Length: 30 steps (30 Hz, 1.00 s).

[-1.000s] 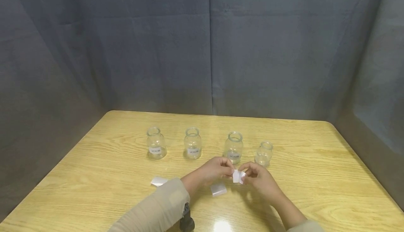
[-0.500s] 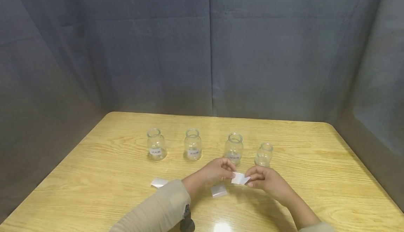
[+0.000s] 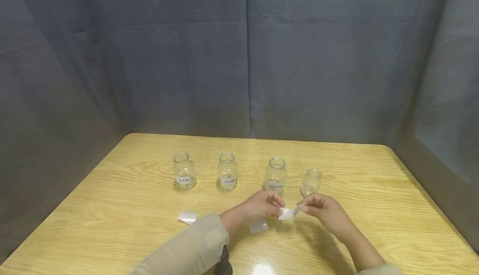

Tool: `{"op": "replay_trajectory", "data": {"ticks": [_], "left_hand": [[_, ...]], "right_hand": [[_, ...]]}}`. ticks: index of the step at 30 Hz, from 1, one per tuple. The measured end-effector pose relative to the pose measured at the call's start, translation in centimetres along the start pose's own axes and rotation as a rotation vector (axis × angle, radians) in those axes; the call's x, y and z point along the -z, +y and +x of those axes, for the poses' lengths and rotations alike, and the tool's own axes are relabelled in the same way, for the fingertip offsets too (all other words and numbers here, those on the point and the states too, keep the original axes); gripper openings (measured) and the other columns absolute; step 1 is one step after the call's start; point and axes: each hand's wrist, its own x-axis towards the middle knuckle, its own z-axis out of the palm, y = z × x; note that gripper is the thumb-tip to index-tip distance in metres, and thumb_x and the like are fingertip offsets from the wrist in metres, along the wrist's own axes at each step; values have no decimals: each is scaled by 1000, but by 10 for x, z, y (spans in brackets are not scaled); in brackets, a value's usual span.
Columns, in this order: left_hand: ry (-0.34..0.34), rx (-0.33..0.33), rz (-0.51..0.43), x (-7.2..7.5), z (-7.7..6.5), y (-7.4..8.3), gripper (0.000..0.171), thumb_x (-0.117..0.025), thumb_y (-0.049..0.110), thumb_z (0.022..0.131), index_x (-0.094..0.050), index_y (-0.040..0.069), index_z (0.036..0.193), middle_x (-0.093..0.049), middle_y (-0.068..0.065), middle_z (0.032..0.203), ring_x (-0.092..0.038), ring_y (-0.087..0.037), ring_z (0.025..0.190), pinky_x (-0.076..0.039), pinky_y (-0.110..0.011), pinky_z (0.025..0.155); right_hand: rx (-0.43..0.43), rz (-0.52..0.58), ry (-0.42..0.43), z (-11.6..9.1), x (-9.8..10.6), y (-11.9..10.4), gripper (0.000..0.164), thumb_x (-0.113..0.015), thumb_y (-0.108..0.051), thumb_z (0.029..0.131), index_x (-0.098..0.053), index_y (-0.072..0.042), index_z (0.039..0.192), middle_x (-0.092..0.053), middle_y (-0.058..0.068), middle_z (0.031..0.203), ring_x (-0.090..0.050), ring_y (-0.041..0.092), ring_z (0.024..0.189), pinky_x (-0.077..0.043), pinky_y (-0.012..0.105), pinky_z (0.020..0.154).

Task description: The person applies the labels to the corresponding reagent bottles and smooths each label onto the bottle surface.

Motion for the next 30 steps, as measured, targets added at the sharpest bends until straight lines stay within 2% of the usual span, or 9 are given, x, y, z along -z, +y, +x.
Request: {"op": "replay_trajectory", "data": {"ticks": [5, 12, 14, 19, 21, 26, 30], "left_hand": [[-16, -5, 80, -4, 0, -1, 11, -60, -9, 74, -57, -2, 82, -52, -2, 70, -48, -9, 60, -48, -24, 60], [-112, 17, 137, -8, 0, -1, 7, -59, -5, 76, -57, -2, 81, -53, -2, 72, -51, -11, 62, -47, -24, 58], [-106, 25, 152, -9, 0, -1, 5, -60, -3, 76, -57, -1, 81, -53, -2, 73, -50, -11, 63, -47, -24, 58], [-24, 37, 182, -11, 0, 0, 5, -61, 6, 77, -58, 4, 81, -54, 2, 74, -50, -11, 66, -45, -25, 61], [-2, 32, 172, -12, 0, 1, 6, -62, 8, 77, -58, 6, 81, -55, 3, 74, -51, -11, 67, -45, -25, 61], [1, 2, 111, -16, 4, 2, 8, -62, 13, 78, -59, 8, 83, -56, 4, 76, -54, -10, 69, -46, -26, 63], [29, -32, 81, -23, 10, 1, 7, -63, 11, 78, -58, 7, 82, -55, 3, 73, -53, -9, 66, -47, -24, 60]], "right_hand": [[-18, 30, 22, -2, 6, 2, 27, -52, -16, 86, -48, 10, 96, -53, 10, 90, -53, 14, 83, -44, 36, 77], [-10, 96, 15, -2, 7, 12, 26, -52, -8, 85, -42, 12, 97, -48, 10, 86, -52, 15, 78, -48, 33, 70], [1, 108, 9, -1, 6, 13, 27, -54, -8, 84, -41, 12, 97, -47, 10, 86, -52, 16, 78, -48, 33, 69], [2, 92, 26, 0, 4, 12, 30, -56, -8, 83, -42, 13, 99, -45, 11, 85, -50, 16, 76, -47, 32, 67], [-9, 83, 51, 0, 3, 11, 30, -56, -7, 82, -44, 13, 100, -46, 11, 85, -50, 16, 74, -46, 31, 66], [-53, 64, 122, 2, 0, 9, 31, -59, -6, 79, -47, 11, 103, -49, 11, 85, -50, 15, 73, -45, 30, 65], [-74, 62, 153, 3, 0, 10, 32, -60, -9, 80, -47, 10, 102, -52, 9, 86, -50, 16, 74, -44, 30, 67]]}}
